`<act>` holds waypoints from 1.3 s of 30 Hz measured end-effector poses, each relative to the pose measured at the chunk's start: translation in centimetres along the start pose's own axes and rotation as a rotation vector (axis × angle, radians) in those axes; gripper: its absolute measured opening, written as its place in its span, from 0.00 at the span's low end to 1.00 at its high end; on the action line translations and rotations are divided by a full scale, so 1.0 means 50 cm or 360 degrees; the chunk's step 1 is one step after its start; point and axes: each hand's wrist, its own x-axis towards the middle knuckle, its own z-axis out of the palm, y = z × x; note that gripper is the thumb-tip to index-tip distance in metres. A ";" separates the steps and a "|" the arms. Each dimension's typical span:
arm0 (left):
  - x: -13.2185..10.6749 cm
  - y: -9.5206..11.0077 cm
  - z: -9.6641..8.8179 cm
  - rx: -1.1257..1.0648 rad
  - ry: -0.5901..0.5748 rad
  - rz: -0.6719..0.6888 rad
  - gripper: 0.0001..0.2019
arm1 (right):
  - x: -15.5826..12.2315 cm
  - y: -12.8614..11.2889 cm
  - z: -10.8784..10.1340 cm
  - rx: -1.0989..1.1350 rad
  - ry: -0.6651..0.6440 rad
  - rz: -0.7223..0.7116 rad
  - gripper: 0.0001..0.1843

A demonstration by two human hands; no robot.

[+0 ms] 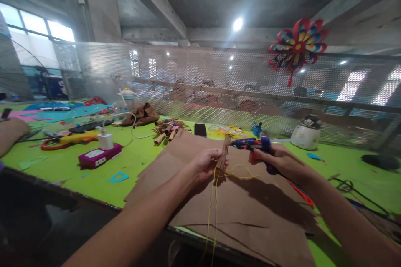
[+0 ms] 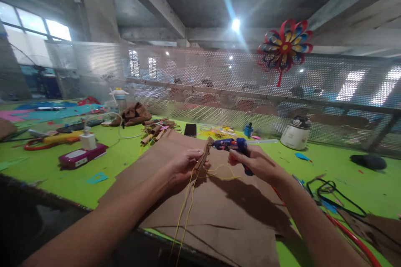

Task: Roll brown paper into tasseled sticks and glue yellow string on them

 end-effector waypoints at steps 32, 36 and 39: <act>0.001 -0.001 0.004 0.0069 0.0048 0.0017 0.04 | 0.005 0.008 0.000 -0.0136 -0.0004 -0.0115 0.24; 0.002 -0.002 0.002 0.0058 0.0042 0.0025 0.04 | 0.005 0.007 -0.002 -0.0202 -0.0002 -0.0163 0.24; 0.003 -0.002 0.003 0.0060 0.0057 0.0033 0.03 | 0.004 0.003 -0.003 -0.0252 -0.0008 -0.0177 0.24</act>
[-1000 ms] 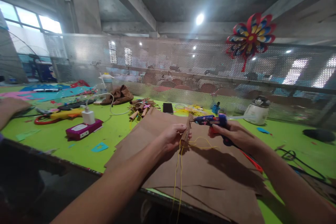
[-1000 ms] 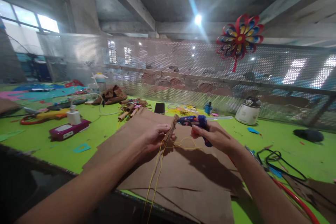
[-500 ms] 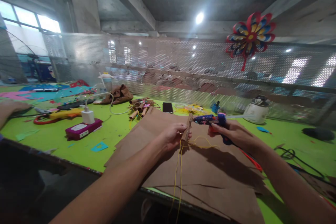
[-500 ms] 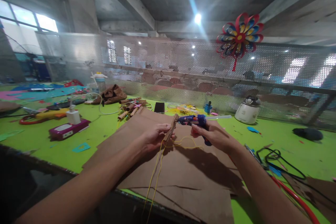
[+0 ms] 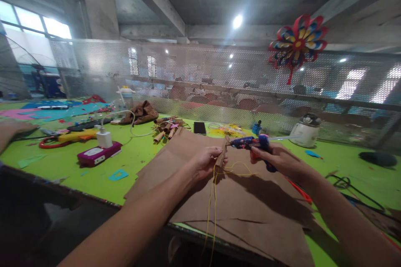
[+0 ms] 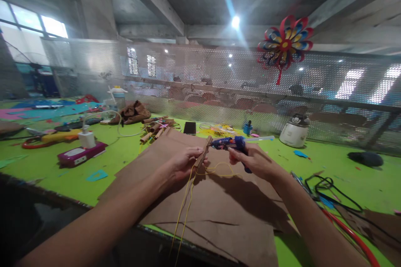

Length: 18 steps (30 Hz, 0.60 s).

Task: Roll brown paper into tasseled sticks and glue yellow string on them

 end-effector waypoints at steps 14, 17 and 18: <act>-0.008 0.007 0.009 -0.0095 0.0021 -0.0021 0.01 | -0.005 -0.010 -0.007 -0.0088 -0.0055 -0.0077 0.24; -0.007 0.006 0.008 -0.0083 -0.0011 -0.0022 0.01 | -0.003 -0.006 -0.006 -0.0078 -0.0031 -0.0060 0.24; -0.006 0.005 0.007 -0.0082 -0.0013 -0.0020 0.01 | -0.002 -0.005 -0.005 -0.0074 -0.0008 -0.0046 0.24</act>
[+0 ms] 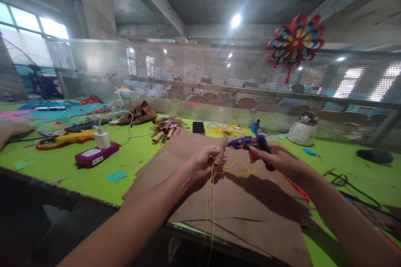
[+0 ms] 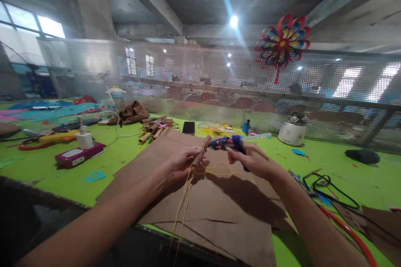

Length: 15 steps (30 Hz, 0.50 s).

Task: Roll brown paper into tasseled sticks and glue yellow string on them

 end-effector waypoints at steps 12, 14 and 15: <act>0.007 -0.004 -0.006 -0.0020 0.0002 -0.0055 0.02 | 0.002 0.001 0.000 0.0010 0.0011 0.0022 0.24; 0.006 -0.002 -0.006 -0.0029 -0.0009 -0.0055 0.02 | 0.000 -0.002 -0.001 -0.0001 -0.0011 0.0013 0.23; 0.005 -0.001 -0.005 -0.0029 -0.0013 -0.0051 0.02 | -0.002 -0.004 -0.001 -0.0003 -0.0022 0.0011 0.23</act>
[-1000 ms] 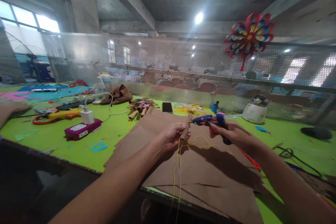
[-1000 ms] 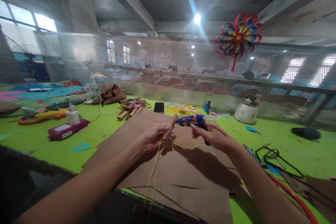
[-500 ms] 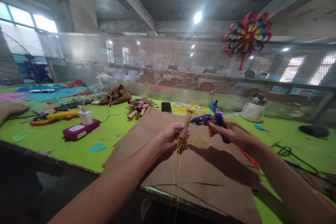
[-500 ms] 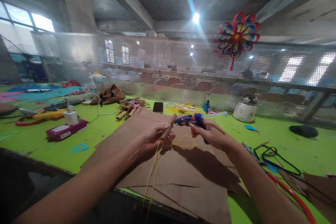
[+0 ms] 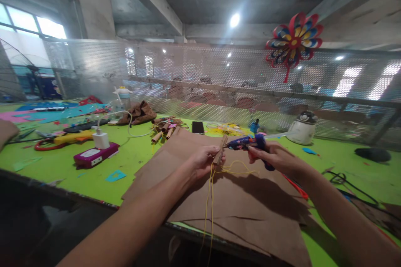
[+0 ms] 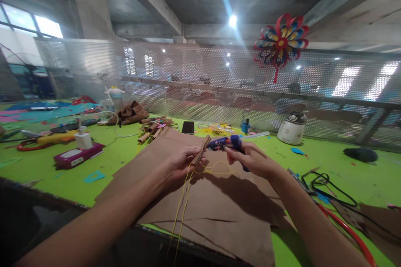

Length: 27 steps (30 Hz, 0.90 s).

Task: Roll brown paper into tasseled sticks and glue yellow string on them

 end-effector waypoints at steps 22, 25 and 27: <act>0.000 0.000 0.006 0.0059 0.0141 0.0016 0.02 | 0.014 0.044 -0.007 0.0162 0.0207 0.0083 0.24; 0.002 -0.001 0.005 0.0156 0.0120 0.0045 0.03 | 0.028 0.089 0.001 -0.0131 0.0389 0.0221 0.24; 0.000 0.000 0.007 0.0221 0.0084 0.0060 0.04 | 0.037 0.121 0.012 -0.0348 0.0519 0.0350 0.22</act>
